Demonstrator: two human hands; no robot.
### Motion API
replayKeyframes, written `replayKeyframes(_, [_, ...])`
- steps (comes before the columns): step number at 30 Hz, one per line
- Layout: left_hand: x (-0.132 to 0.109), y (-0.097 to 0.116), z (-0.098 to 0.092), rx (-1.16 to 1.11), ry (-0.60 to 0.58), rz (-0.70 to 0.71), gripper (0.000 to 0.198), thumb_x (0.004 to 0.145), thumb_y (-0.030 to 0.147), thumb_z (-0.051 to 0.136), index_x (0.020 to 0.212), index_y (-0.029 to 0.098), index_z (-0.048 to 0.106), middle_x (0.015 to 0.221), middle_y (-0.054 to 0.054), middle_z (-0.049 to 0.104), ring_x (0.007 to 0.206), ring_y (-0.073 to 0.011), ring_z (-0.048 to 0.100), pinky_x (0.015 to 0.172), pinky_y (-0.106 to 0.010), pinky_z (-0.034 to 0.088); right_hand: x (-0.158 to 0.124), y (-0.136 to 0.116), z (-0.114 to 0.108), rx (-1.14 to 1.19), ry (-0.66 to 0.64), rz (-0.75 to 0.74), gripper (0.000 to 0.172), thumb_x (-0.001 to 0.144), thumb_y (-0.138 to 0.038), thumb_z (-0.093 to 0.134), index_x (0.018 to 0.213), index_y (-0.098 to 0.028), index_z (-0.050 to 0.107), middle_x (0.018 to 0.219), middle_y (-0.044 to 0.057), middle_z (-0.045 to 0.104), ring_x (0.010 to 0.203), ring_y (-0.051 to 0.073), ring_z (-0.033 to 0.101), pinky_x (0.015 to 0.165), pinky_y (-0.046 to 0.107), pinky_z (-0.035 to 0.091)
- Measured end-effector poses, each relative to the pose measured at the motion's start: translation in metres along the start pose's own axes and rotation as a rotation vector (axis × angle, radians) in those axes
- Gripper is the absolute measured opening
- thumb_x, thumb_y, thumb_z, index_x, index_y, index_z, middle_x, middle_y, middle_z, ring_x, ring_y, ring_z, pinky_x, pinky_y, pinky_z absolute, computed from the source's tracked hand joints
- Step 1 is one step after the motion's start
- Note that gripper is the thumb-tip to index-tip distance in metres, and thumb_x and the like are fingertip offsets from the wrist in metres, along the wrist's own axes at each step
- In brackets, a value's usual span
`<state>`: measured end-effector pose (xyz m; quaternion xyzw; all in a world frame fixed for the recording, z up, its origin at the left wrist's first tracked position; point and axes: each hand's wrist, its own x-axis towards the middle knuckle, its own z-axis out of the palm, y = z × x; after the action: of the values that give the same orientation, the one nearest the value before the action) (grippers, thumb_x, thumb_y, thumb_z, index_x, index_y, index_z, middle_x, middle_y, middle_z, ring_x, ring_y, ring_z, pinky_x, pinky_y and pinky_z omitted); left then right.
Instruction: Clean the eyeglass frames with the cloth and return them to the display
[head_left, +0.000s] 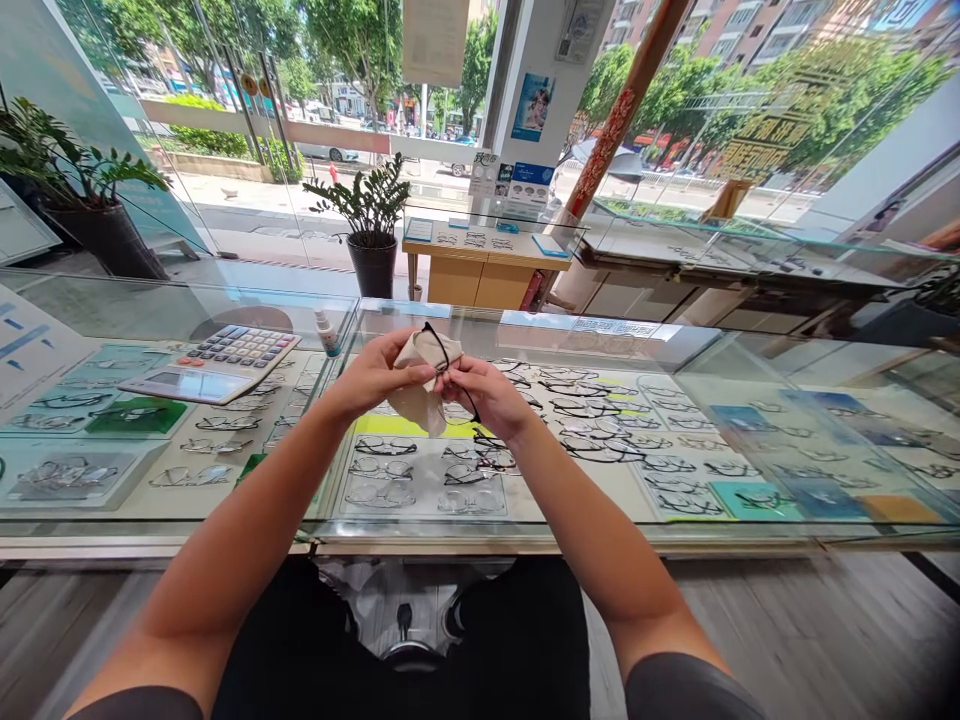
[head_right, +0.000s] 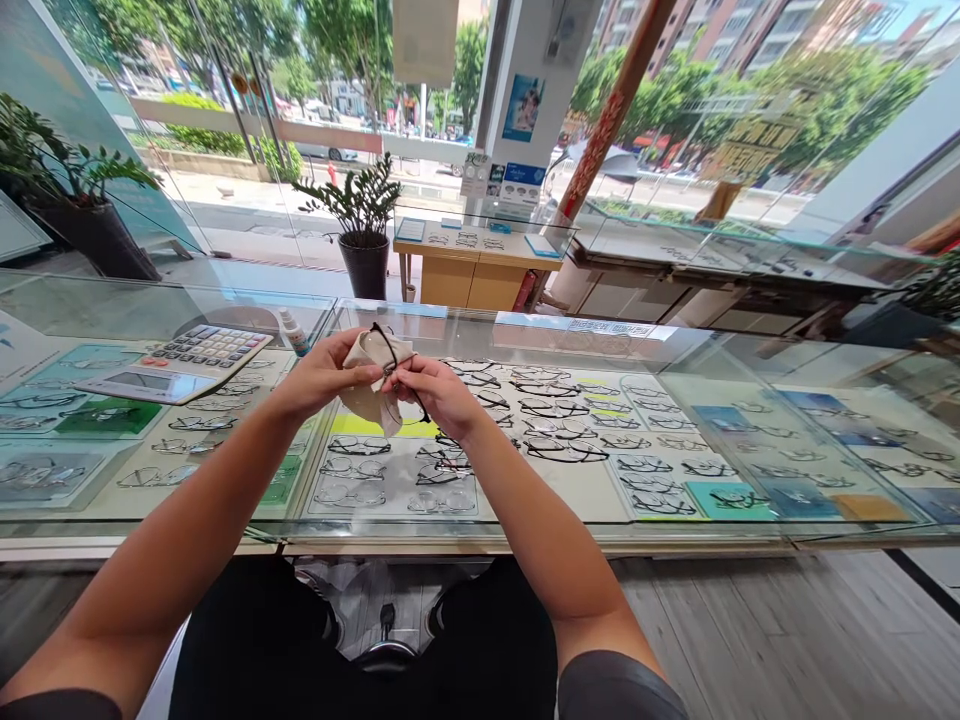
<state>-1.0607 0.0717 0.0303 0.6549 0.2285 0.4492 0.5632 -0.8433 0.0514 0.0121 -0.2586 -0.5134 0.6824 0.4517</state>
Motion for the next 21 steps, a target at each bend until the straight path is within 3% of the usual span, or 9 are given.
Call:
replayKeyframes(8, [0.000, -0.009, 0.010, 0.015, 0.124, -0.012, 0.045, 0.071, 0.041, 0.103, 0.093, 0.018, 0.072, 0.079, -0.001, 0.073, 0.066, -0.0147, 0.064, 0.063, -0.026, 0.052, 0.000, 0.007, 0.005, 0.030, -0.017, 0.026, 0.039, 0.074, -0.048, 0.098, 0.090, -0.020, 0.076, 0.085, 0.003, 0.071, 0.081, 0.017, 0.062, 0.077, 0.032, 0.049])
replayKeyframes(14, [-0.001, -0.005, 0.015, 0.114, 0.205, 0.059, 0.040, 0.076, 0.046, 0.099, 0.084, 0.018, 0.071, 0.074, 0.000, 0.072, 0.062, -0.0132, 0.061, 0.060, -0.025, 0.048, -0.001, 0.010, 0.006, 0.022, -0.043, 0.030, 0.041, 0.072, -0.051, 0.098, 0.087, -0.021, 0.075, 0.087, 0.004, 0.073, 0.090, 0.020, 0.068, 0.077, 0.032, 0.047])
replayKeyframes(21, [-0.002, -0.011, 0.019, 0.127, 0.260, 0.069, 0.046, 0.085, 0.056, 0.091, 0.078, 0.020, 0.063, 0.064, 0.000, 0.067, 0.056, -0.0141, 0.059, 0.057, -0.027, 0.047, -0.002, 0.009, 0.005, -0.030, -0.059, 0.026, 0.040, 0.076, -0.051, 0.095, 0.090, -0.021, 0.074, 0.089, 0.005, 0.078, 0.081, 0.017, 0.061, 0.077, 0.033, 0.046])
